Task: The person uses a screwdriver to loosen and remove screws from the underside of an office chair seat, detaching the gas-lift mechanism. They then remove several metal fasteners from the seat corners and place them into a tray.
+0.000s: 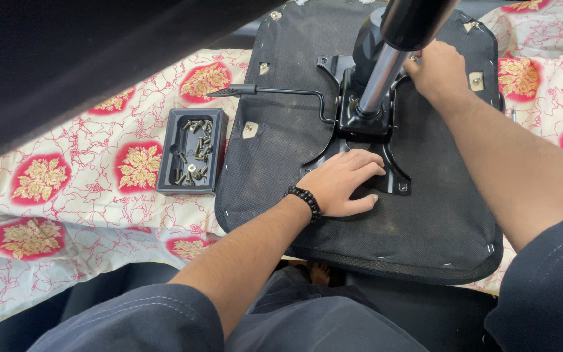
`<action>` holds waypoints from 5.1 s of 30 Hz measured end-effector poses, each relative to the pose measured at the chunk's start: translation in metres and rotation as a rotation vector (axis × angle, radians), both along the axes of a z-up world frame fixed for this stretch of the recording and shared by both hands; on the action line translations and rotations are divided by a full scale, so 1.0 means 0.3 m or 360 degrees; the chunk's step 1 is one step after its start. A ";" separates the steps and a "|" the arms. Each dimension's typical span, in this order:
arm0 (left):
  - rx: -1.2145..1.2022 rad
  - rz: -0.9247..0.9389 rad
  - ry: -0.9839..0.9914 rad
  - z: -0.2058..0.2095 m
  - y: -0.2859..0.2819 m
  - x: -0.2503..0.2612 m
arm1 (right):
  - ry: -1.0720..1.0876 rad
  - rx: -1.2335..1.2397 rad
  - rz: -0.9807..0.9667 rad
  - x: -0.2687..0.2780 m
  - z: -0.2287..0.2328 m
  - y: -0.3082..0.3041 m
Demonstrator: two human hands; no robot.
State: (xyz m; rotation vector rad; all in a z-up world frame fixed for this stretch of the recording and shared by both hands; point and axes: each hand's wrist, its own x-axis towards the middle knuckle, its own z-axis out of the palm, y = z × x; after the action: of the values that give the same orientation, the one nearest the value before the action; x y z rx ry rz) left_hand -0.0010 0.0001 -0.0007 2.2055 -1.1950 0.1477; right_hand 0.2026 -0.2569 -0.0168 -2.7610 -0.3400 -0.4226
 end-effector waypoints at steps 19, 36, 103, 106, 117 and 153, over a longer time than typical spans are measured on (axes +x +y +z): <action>-0.0003 -0.0008 0.0005 0.007 -0.002 0.003 | -0.0092 0.0022 0.0215 0.001 -0.013 -0.021; 0.0032 0.0011 0.0003 0.003 -0.008 0.003 | -0.0479 0.0081 0.0432 0.045 -0.003 -0.043; -0.0205 0.2071 0.0414 -0.032 0.876 -0.141 | 0.0990 0.2261 0.0260 -0.911 0.068 0.332; -0.0059 0.2104 0.0433 -0.070 0.913 -0.117 | 0.1004 0.2321 0.0247 -0.912 0.064 0.333; 0.0199 0.2295 0.0461 -0.170 1.045 -0.048 | 0.0996 0.2280 0.0246 -0.917 0.056 0.342; -0.0372 0.1492 0.0425 -0.046 0.589 -0.012 | 0.0770 0.2377 0.0129 -0.866 0.103 0.320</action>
State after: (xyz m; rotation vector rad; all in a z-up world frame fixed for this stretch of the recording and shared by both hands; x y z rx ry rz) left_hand -0.0045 0.1767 -0.0145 2.2993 0.0617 0.3341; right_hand -0.0573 -0.1609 0.0140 -1.2930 0.0333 0.0688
